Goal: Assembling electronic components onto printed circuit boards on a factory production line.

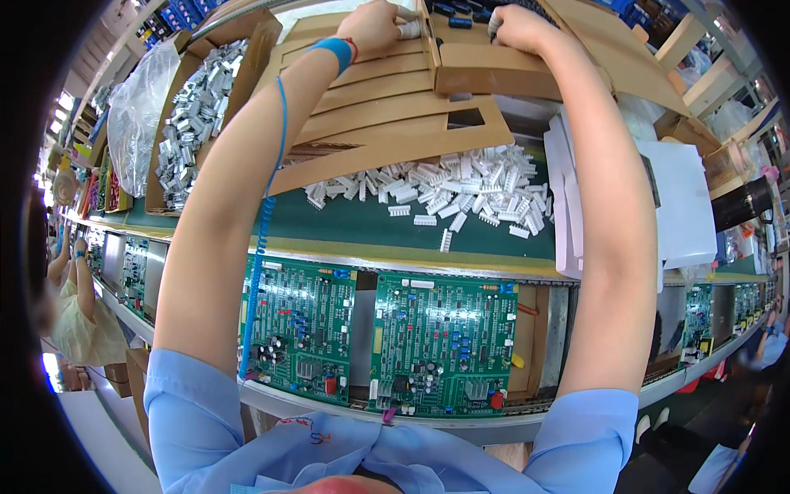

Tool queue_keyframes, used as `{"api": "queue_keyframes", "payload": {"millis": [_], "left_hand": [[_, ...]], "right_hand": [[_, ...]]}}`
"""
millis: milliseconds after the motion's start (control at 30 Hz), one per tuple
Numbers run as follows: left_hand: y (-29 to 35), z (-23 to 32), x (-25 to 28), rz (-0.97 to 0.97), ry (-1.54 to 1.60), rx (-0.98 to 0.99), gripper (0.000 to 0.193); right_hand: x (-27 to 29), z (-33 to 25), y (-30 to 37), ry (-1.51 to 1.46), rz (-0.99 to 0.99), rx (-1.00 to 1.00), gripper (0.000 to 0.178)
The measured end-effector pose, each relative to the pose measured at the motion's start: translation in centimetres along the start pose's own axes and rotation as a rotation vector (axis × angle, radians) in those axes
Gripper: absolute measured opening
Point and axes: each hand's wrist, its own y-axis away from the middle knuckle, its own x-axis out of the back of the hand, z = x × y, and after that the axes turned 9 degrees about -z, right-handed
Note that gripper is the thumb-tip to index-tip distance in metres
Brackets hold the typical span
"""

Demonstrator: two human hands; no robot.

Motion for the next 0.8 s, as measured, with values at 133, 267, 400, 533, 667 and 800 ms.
{"api": "queue_keyframes", "payload": {"millis": [133,267,400,533,667,800], "left_hand": [[-1.1,-1.6,-0.6,0.080,0.195,-0.096,0.034],[-1.1,-2.5,-0.6,0.064,0.280,-0.099,0.029],[-0.6,-1.9,-1.0,0.186,0.255,-0.173,0.020],[-2.0,0.4,-2.4,0.359,0.475,-0.186,0.018],[-1.6,-19.3,4.1,-0.555,1.925,-0.220,0.010],[-0.6,-12.6,2.9,0.120,2.126,0.255,0.038]], "right_hand": [[0.2,1.5,-0.5,-0.329,0.036,-0.078,0.020],[2.2,3.5,0.9,-1.248,-0.042,0.341,0.015],[3.8,3.8,2.6,-1.912,0.272,0.012,0.011],[3.8,6.3,5.0,-2.039,0.339,-0.026,0.016],[5.5,-3.2,5.0,-2.105,0.125,0.101,0.014],[3.8,3.4,7.8,-2.196,-0.853,0.589,0.014]]}}
